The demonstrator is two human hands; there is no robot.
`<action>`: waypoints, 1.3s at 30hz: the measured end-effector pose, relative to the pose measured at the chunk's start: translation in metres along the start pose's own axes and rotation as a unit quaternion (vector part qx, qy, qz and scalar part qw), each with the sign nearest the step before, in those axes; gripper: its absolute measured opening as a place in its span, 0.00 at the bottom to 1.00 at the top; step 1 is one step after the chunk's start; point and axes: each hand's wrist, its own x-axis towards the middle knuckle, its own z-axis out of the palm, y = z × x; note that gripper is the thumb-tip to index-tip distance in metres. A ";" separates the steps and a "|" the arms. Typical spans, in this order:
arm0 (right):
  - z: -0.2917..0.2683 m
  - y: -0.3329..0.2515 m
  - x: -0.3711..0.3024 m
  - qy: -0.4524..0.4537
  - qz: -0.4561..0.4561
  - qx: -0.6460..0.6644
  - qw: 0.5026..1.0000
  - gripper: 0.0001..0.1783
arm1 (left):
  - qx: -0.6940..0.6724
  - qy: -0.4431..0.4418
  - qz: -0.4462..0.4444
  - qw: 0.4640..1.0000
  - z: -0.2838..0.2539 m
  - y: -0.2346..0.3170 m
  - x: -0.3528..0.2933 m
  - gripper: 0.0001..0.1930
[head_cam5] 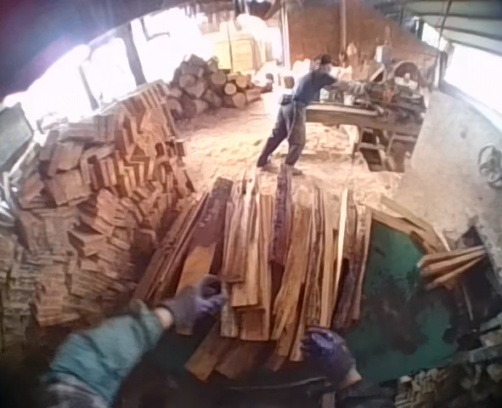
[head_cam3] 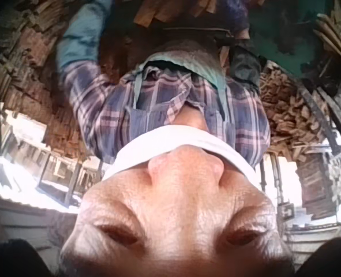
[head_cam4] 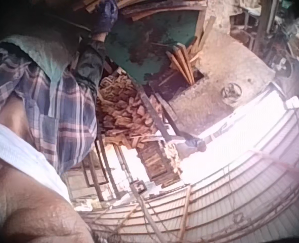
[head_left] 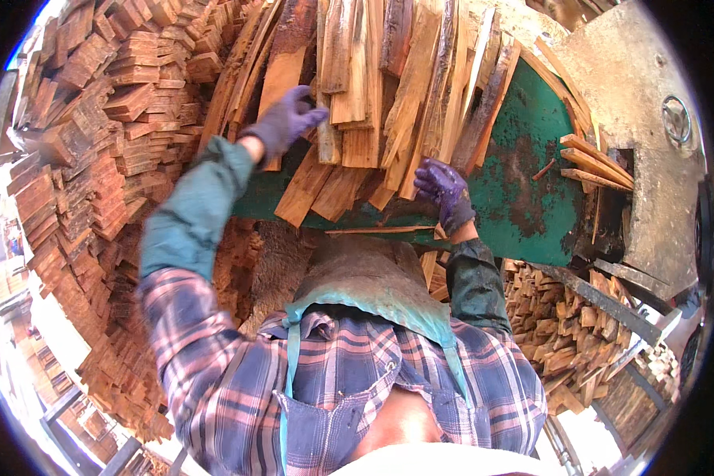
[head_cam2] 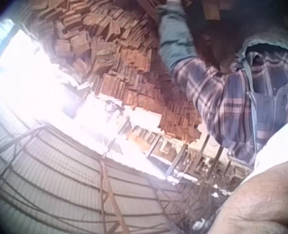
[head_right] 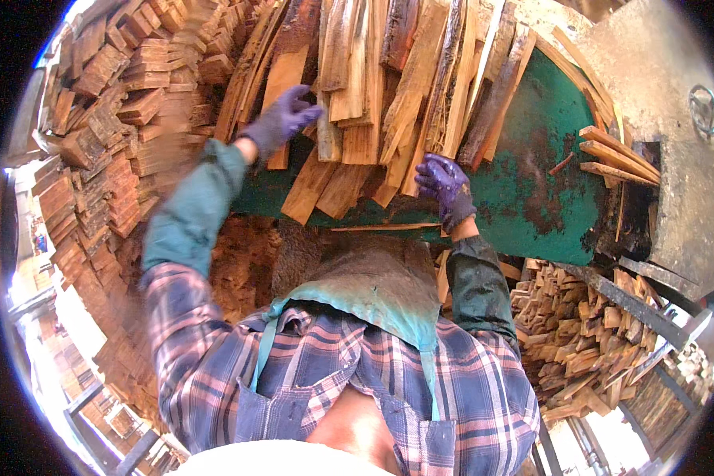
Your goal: The person picks up wooden planks from a pile on a green surface and stacks them neatly on a growing pile to the left. The person handles the wood by hand, wearing purple gloves, and arranges the planks in an organized manner.
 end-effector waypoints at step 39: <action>0.170 -0.078 0.131 0.025 -0.240 -0.323 0.915 0.60 | -0.333 0.045 -0.080 0.938 -0.027 -0.039 -0.067 0.20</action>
